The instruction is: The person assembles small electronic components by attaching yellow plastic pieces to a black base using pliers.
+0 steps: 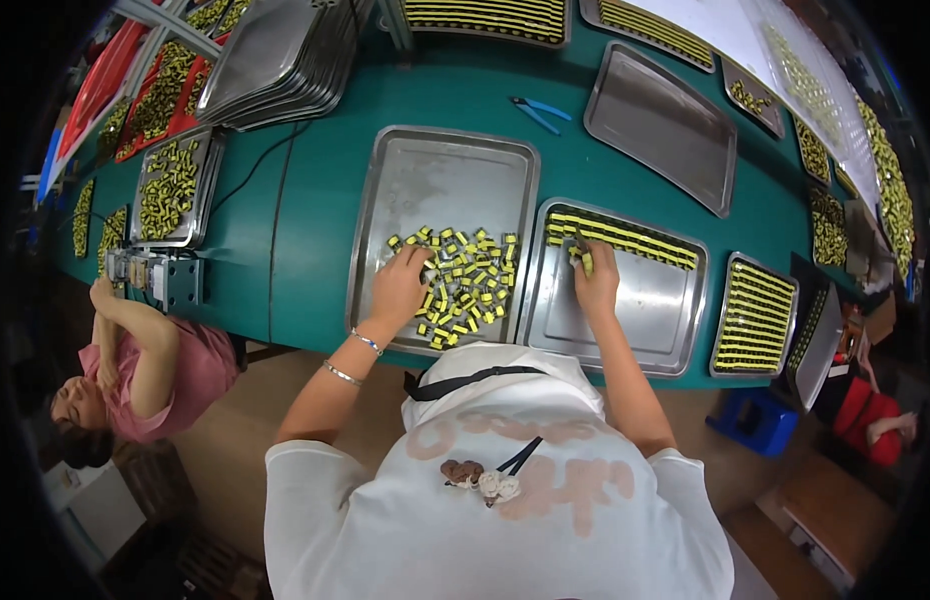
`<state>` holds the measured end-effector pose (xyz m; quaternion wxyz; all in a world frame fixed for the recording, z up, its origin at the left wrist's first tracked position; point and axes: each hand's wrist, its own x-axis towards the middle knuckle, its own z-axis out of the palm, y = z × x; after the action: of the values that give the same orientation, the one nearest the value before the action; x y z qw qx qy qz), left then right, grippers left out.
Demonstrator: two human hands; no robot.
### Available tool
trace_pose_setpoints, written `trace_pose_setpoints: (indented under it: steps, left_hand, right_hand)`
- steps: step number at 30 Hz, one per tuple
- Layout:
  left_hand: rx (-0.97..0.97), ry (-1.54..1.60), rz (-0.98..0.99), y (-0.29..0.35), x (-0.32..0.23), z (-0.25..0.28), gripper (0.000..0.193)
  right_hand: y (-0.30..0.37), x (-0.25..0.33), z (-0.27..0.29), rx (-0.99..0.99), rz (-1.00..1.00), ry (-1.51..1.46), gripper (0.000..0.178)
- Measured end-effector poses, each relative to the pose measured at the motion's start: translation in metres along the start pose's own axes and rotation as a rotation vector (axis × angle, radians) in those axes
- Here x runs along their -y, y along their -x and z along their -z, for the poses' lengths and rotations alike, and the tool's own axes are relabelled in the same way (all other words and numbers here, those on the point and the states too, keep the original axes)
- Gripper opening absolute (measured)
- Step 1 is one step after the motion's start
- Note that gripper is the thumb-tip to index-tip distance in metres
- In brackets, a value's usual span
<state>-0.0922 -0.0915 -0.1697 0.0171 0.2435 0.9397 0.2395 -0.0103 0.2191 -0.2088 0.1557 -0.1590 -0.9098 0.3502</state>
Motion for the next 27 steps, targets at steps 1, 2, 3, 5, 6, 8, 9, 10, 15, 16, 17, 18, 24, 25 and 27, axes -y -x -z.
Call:
trace_pose_setpoints:
  steps: [1, 2, 3, 5, 6, 8, 9, 10, 15, 16, 17, 18, 24, 25, 27]
  left_hand:
    - [0.001, 0.047, -0.022, 0.0, 0.002, 0.001, 0.031]
    - [0.006, 0.05, -0.022, 0.0, 0.002, 0.003, 0.031]
    - [0.017, 0.067, -0.042, 0.001, 0.003, 0.005, 0.03]
    - [0.03, 0.084, -0.062, 0.002, 0.0, 0.007, 0.031]
    - [-0.002, 0.102, -0.046, 0.002, -0.004, 0.007, 0.031]
    - [-0.032, 0.122, -0.03, 0.002, -0.011, 0.009, 0.032]
    - [0.008, 0.284, 0.067, 0.002, -0.015, 0.011, 0.032]
    - [0.049, 0.446, 0.164, 0.003, -0.017, 0.01, 0.031]
    - [0.207, 1.092, 0.467, -0.01, -0.037, 0.018, 0.024]
    - [0.231, 1.207, 0.491, -0.013, -0.043, 0.023, 0.022]
    - [0.256, 1.322, 0.513, -0.015, -0.05, 0.027, 0.02]
    - [0.248, 1.419, 0.489, -0.018, -0.06, 0.03, 0.025]
    - [0.199, 1.762, 0.467, -0.021, -0.116, 0.059, 0.03]
    - [0.187, 1.879, 0.503, -0.021, -0.122, 0.062, 0.031]
    - [0.202, 1.887, 0.494, -0.014, -0.127, 0.066, 0.034]
  right_hand:
    - [-0.001, -0.001, -0.004, 0.002, -0.004, 0.002, 0.035]
    - [-0.002, 0.002, -0.007, 0.003, 0.005, 0.031, 0.036]
    - [-0.002, 0.003, -0.01, 0.005, 0.013, 0.059, 0.036]
    - [-0.004, 0.001, -0.015, 0.022, -0.019, 0.087, 0.036]
    - [-0.004, 0.001, -0.017, 0.006, -0.002, 0.094, 0.035]
    - [-0.004, 0.003, -0.017, -0.006, 0.013, 0.101, 0.035]
    - [-0.003, 0.004, -0.017, -0.004, 0.011, 0.103, 0.035]
    - [-0.003, 0.005, -0.018, -0.009, 0.013, 0.094, 0.035]
    - [-0.004, 0.006, -0.019, 0.006, -0.005, 0.091, 0.035]
    - [-0.004, 0.006, -0.019, 0.022, -0.011, 0.086, 0.035]
    - [-0.003, 0.007, -0.017, 0.02, -0.009, 0.085, 0.035]
    - [-0.002, 0.008, -0.016, -0.012, 0.01, 0.079, 0.034]
    - [0.013, 0.004, 0.008, 0.03, -0.11, -0.147, 0.024]
    - [0.019, 0.002, 0.011, 0.108, -0.239, -0.354, 0.022]
    - [0.02, 0.051, 0.049, 0.256, -0.403, -0.582, 0.023]
